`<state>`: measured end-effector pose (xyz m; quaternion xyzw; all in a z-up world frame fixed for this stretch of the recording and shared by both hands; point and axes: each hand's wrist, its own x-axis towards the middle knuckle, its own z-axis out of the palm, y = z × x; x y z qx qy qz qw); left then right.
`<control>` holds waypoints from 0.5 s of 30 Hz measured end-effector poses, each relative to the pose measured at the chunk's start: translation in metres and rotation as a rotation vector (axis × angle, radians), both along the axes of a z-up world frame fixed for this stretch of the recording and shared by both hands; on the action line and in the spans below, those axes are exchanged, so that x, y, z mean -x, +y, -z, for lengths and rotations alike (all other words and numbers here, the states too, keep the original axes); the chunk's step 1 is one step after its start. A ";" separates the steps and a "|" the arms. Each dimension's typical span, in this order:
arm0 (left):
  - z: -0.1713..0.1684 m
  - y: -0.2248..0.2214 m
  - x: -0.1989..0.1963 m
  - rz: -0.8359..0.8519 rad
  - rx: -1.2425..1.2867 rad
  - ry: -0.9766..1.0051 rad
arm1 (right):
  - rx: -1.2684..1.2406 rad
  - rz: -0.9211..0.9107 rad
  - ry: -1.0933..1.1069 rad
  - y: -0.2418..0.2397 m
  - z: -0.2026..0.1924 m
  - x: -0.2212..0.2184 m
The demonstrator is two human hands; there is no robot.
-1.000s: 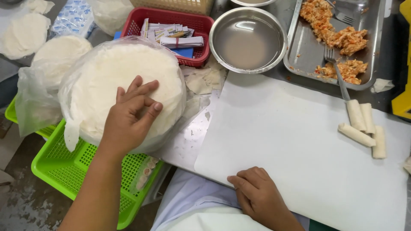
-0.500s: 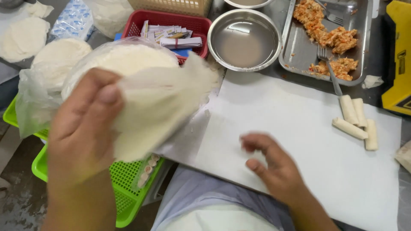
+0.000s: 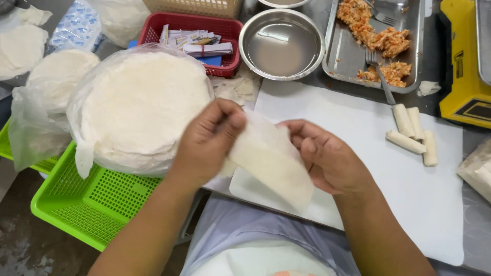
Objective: A person manually assembles spring rolls by placing filling on a wrapper, folding the edges, and rolling them tightly.
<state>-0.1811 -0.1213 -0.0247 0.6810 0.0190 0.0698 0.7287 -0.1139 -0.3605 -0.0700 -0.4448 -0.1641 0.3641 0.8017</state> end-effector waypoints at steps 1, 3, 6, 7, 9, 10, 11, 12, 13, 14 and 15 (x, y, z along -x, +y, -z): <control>0.001 -0.007 0.001 -0.014 -0.193 -0.056 | -0.009 -0.042 0.018 0.001 0.002 0.005; 0.006 -0.016 0.000 -0.027 -0.382 -0.110 | -0.015 -0.083 0.040 -0.001 0.014 0.010; 0.014 -0.020 -0.003 -0.108 -0.525 -0.335 | -0.034 0.118 -0.063 -0.010 0.020 0.011; 0.016 -0.020 -0.002 -0.127 -0.648 -0.382 | 0.023 0.150 -0.074 -0.014 0.004 0.014; 0.017 -0.019 -0.001 -0.137 -0.766 -0.428 | 0.083 0.191 -0.082 -0.024 -0.020 0.016; 0.016 -0.016 -0.001 -0.192 -0.891 -0.469 | 0.255 0.288 -0.087 -0.030 -0.027 0.014; 0.015 -0.013 -0.001 -0.247 -1.015 -0.509 | 0.428 0.383 -0.090 -0.036 -0.035 0.013; 0.010 0.008 -0.001 -0.245 -1.015 -0.509 | 0.428 0.384 -0.089 -0.042 -0.043 0.007; 0.006 0.029 -0.001 -0.259 -1.064 -0.422 | 0.688 0.518 -0.091 -0.049 -0.050 0.002; 0.001 0.049 0.000 -0.272 -1.113 -0.330 | 0.951 0.646 -0.085 -0.056 -0.057 -0.003; -0.007 0.085 -0.007 -0.268 -1.113 -0.329 | 0.952 0.647 -0.081 -0.060 -0.069 -0.013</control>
